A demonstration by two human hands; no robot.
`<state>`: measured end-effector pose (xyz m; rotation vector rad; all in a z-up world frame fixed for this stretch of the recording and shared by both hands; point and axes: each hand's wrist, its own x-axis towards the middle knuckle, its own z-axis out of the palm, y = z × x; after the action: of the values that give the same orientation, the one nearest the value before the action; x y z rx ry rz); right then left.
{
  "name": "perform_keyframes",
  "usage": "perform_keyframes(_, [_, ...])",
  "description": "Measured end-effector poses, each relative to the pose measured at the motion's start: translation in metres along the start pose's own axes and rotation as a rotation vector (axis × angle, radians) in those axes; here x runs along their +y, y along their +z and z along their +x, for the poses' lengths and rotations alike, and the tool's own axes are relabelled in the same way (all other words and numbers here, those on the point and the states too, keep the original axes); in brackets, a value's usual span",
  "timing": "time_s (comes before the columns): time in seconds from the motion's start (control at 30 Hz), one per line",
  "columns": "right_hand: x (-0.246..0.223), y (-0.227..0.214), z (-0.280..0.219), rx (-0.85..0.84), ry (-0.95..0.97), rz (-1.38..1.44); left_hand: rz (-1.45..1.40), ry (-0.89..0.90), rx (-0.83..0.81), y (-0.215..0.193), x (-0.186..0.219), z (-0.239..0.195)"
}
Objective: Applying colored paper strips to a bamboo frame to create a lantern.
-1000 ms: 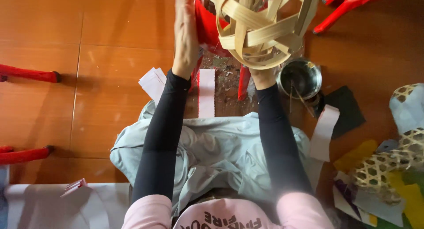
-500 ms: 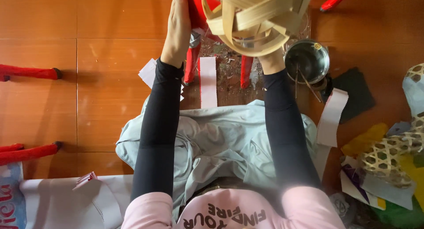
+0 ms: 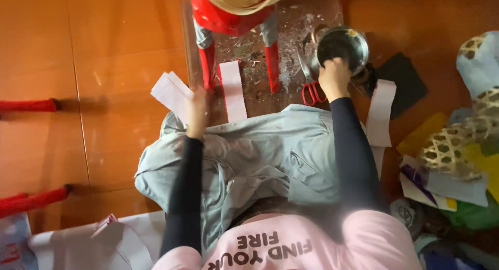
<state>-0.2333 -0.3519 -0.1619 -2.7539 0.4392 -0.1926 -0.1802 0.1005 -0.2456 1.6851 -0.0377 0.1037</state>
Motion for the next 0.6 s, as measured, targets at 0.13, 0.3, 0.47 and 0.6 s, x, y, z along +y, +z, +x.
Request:
perform_keyframes(0.13, [0.005, -0.006, -0.029, 0.094, 0.137, -0.241, 0.63, 0.499, -0.29, 0.051, -0.045, -0.077])
perform_keyframes(0.3, [0.008, -0.012, -0.043, 0.153, 0.151, -0.158, 0.837, 0.395, -0.831, 0.056, -0.078, -0.101])
perform_keyframes(0.47, [-0.016, -0.013, -0.07, 0.183, 0.192, -0.098, 0.841, 0.169, -0.592, 0.058, -0.101, -0.101])
perform_keyframes(0.6, [0.013, 0.055, -0.093, 0.358, 0.075, 0.191, 0.798, 0.067, -0.3, 0.059, -0.064, -0.092])
